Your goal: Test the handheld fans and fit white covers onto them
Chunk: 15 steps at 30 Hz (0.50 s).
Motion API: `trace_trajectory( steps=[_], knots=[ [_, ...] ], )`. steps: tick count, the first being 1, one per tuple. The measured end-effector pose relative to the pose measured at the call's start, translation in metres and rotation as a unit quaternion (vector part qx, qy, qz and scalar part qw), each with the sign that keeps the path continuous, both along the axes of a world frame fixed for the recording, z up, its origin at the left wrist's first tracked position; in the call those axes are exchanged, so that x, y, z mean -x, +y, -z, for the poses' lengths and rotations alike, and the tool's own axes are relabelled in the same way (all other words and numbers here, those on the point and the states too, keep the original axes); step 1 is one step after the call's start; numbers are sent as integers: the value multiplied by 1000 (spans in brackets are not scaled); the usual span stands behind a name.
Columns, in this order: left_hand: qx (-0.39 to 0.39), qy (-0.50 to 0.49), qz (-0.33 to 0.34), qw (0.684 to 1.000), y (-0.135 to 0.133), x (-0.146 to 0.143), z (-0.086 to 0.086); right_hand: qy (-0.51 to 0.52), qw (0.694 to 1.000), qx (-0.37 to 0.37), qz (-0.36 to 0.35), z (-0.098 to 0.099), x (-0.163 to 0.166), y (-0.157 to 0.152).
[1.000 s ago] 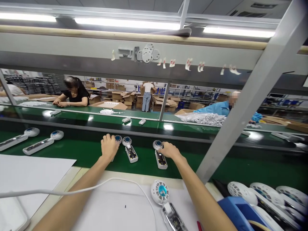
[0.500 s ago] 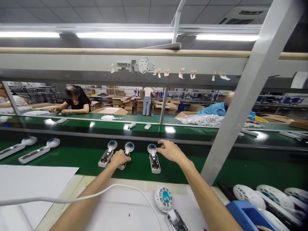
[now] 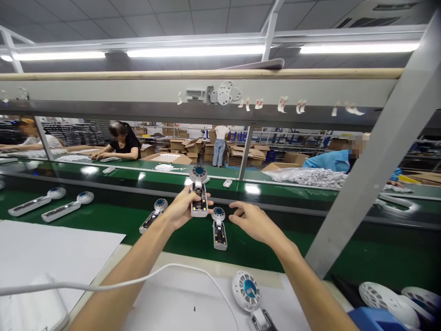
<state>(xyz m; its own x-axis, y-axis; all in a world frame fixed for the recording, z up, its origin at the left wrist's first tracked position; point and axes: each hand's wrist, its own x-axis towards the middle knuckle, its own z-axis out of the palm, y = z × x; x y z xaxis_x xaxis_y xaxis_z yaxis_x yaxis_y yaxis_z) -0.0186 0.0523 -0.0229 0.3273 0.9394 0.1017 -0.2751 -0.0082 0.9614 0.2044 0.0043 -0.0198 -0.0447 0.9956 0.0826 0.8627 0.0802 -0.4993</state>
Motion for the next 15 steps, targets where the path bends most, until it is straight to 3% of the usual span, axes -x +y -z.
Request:
trace_trajectory(
  steps=[3, 8, 15],
  knots=[
    [-19, -54, 6, 998, -16, 0, -13, 10, 1000, -3, -3, 0, -1, -1],
    [-52, -88, 8, 995, -24, 1, -19, 48, 998, -22, -15, -1, -1, -3],
    [-118, -77, 100, 985, -40, -5, -23, 185, 974, -99, -81, -13, 15, -19]
  ],
)
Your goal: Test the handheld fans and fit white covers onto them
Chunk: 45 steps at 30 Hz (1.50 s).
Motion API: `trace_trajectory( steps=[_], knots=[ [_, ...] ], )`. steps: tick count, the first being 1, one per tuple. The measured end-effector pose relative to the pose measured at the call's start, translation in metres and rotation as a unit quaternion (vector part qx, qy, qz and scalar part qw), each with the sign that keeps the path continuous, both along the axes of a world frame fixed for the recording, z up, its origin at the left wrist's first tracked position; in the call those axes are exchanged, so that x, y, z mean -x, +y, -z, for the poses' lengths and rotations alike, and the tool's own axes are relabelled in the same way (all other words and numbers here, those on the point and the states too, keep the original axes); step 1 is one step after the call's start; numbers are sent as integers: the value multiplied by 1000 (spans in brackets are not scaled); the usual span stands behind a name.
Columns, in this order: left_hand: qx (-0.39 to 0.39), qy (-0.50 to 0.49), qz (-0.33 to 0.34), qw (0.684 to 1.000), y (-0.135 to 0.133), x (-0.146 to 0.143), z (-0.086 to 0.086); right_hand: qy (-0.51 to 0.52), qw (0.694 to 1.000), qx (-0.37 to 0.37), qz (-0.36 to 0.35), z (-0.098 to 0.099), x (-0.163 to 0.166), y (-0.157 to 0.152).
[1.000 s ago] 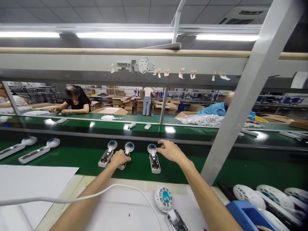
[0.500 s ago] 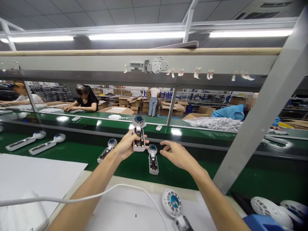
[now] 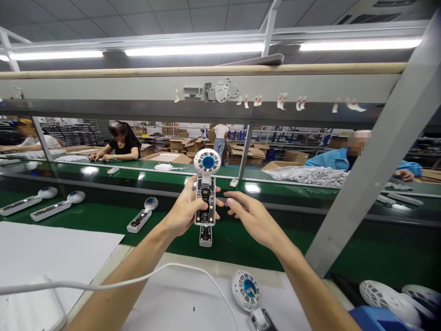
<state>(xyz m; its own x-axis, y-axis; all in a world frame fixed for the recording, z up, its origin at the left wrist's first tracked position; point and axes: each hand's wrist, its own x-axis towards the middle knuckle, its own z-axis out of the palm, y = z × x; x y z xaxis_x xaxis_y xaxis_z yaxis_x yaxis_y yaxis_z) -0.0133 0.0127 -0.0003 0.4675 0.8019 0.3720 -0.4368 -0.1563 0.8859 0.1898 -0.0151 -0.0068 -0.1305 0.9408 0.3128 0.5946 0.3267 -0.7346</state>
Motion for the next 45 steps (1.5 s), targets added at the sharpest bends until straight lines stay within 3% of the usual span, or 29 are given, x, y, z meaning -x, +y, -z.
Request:
trace_trajectory(
  steps=[4, 8, 16, 26, 36, 45],
  knots=[
    [-8, 17, 27, 999, -15, -7, -1, 113, 988, -61, -81, -9, 11, -18],
    [-28, 48, 70, 996, -23, -12, 5, 160, 978, -45, -128, -13, 17, -30],
    [-25, 54, 98, 993, -28, -17, 7, 154, 980, -35, -122, -10, 17, -30],
    [43, 47, 105, 992, -36, -18, 3, 163, 978, -33, -126, -9, 18, -30],
    [26, 38, 115, 992, -35, -19, 7, 192, 971, -19, -140, -11, 19, -33],
    [13, 38, 125, 991, -34, -16, 7, 156, 978, -28, -139, -16, 15, -36]
  ],
)
